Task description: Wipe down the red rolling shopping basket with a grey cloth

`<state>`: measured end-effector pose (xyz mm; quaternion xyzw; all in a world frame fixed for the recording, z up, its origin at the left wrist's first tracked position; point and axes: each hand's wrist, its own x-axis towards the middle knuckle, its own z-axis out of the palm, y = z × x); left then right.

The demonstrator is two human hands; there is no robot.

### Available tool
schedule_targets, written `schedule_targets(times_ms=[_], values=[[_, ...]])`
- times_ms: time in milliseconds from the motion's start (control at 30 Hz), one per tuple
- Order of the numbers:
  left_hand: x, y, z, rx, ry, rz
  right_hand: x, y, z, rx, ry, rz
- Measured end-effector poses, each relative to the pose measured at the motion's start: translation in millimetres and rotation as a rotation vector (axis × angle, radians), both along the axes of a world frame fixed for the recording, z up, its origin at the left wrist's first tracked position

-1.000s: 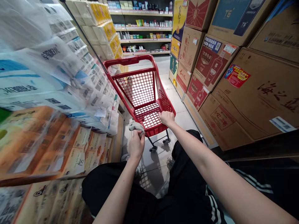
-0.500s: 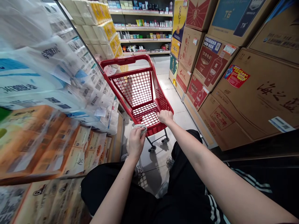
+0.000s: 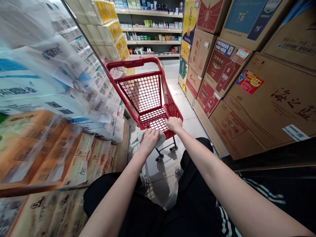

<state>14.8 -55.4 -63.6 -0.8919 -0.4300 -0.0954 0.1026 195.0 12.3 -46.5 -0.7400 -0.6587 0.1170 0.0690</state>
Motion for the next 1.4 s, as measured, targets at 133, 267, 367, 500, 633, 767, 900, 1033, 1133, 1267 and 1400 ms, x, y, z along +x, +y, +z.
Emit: schedule_targets(times_ms=[133, 267, 367, 500, 633, 767, 900, 1033, 1133, 1267, 1400], values=[[17, 10, -1.8, -0.023, 0.007, 0.092, 2, 2, 0.2, -0.013, -0.001, 0.008], [22, 11, -0.8, -0.039, 0.019, 0.065, 8, 4, 0.9, -0.019, -0.006, 0.020], [11, 6, 0.6, 0.018, 0.009, -0.012, 10, 5, 0.9, 0.005, 0.004, 0.025], [-24, 1, 0.9, 0.074, -0.040, -0.089, 9, 4, 1.9, 0.000, 0.031, 0.033], [-59, 2, 0.3, 0.117, -0.110, -0.141, 5, 3, 4.6, -0.021, 0.036, 0.039], [-65, 4, 0.1, 0.104, -0.134, -0.134, 0, 3, 3.9, -0.030, 0.030, 0.058], [-52, 11, 1.6, 0.093, -0.100, -0.104, -3, 6, 0.7, -0.030, 0.020, 0.072], [-42, 25, 4.5, 0.065, -0.047, -0.112, -1, 8, 0.3, -0.015, 0.014, 0.060], [-38, 35, 6.7, 0.001, -0.018, -0.130, 0, 10, 1.9, -0.019, 0.019, 0.045], [-33, 33, 6.6, -0.019, 0.017, -0.132, 3, 11, 3.1, -0.016, 0.016, 0.042], [-25, 17, 0.1, 0.053, -0.011, -0.096, 7, 12, 4.0, -0.007, 0.013, 0.056]])
